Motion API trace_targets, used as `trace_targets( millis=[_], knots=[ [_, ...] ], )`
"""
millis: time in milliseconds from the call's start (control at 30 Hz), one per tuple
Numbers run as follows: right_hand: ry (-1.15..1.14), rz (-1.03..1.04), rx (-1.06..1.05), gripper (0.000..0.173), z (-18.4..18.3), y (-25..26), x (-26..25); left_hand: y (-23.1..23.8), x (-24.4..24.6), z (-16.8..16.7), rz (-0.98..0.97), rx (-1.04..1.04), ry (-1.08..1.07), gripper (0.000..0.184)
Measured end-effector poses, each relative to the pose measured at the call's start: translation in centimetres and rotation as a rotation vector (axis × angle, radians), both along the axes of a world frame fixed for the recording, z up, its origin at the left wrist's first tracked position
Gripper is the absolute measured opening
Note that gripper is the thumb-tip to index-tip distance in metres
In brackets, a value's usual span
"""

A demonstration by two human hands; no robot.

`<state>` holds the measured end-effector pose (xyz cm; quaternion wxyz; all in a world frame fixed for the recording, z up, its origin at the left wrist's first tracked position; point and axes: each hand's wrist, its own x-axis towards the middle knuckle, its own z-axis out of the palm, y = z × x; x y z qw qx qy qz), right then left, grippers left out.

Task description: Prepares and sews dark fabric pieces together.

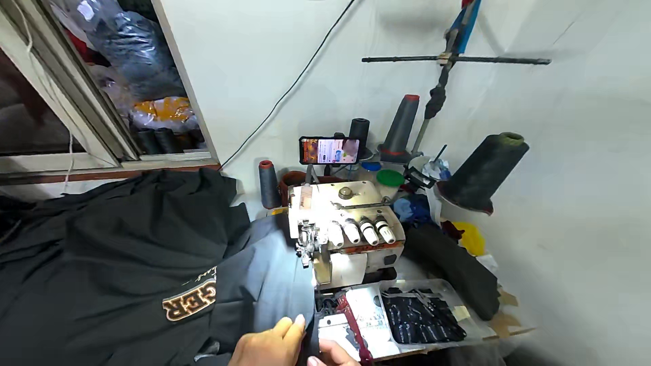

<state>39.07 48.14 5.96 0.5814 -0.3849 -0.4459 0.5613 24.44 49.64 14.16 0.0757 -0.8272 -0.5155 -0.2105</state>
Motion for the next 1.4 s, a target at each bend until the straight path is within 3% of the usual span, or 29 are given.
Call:
trace_targets(
  millis=[267, 467, 700, 833, 1033, 1300, 1400],
  knots=[
    [0.036, -0.027, -0.078, 0.020, 2.2, 2.7, -1.4, 5.1, 1.5, -1.4, 0.105, 0.270, -0.025, 0.022],
    [-0.009, -0.028, -0.095, 0.016, 1.4, 1.8, -1.5, 3.3, -0.2, -1.8, 0.129, 0.087, -0.272, 0.023],
    [-0.057, 0.021, -0.114, 0.012, -0.3, -0.2, -1.2, 0.7, -2.7, -2.2, 0.206, 0.073, -0.455, 0.024],
    [-0.095, -0.008, -0.073, 0.013, 0.0, -1.1, -0.3, 0.2, -1.3, -1.1, 0.063, 0.139, -0.297, 0.023],
    [-0.156, -0.043, -0.022, 0.014, 0.8, -0.8, 0.5, 0.5, 1.2, -1.1, 0.095, 0.138, -0.069, 0.020],
    [-0.146, -0.173, 0.093, 0.016, 1.7, 4.7, -0.8, 3.8, 3.2, -1.2, 0.212, 0.178, -0.090, 0.013],
    [-0.143, -0.196, 0.082, 0.014, 1.6, 5.1, -1.0, 3.2, 2.8, -1.8, 0.215, 0.194, -0.144, 0.021]
  ],
)
